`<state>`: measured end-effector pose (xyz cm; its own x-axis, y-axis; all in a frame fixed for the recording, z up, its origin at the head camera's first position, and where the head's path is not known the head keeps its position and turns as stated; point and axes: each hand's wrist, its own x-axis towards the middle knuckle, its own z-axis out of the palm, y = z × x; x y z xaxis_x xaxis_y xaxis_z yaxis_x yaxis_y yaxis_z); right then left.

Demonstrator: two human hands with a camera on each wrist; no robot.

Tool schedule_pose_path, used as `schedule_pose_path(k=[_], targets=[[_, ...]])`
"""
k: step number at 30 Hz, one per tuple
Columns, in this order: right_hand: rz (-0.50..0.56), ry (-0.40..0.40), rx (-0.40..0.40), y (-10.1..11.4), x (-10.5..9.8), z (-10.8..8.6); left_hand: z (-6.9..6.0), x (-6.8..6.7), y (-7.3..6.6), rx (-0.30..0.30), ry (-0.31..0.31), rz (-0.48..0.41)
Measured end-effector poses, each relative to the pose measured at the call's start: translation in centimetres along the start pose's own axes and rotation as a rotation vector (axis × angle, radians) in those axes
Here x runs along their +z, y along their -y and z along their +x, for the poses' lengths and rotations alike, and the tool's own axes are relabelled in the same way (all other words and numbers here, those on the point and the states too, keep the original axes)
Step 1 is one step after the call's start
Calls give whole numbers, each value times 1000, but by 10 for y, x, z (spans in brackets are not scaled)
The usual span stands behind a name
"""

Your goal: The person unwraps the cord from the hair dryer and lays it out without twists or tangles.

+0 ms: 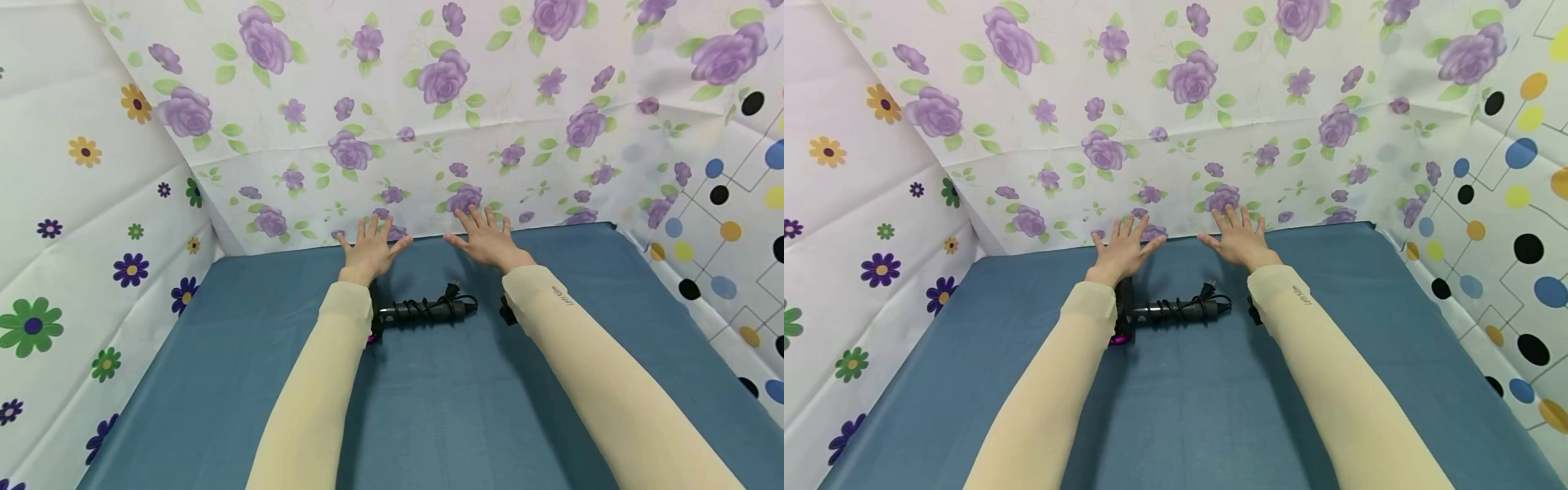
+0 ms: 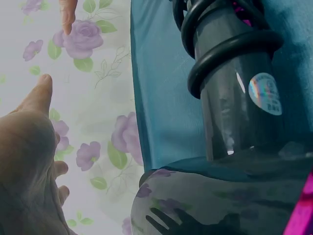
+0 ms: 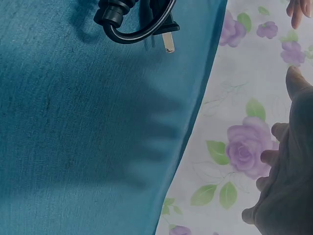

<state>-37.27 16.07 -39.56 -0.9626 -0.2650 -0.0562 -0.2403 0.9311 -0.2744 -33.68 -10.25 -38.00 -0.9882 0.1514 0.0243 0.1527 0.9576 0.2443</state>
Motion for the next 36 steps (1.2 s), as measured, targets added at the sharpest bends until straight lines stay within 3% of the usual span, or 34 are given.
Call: schedule_pose_path(k=[26,36], targets=[[33,-14,-50,5,-13,-19,-10,-8,1,47,-13,-1],[80,-8,-98,-1,-7,-18,-6,-4,7,49,22,-36]])
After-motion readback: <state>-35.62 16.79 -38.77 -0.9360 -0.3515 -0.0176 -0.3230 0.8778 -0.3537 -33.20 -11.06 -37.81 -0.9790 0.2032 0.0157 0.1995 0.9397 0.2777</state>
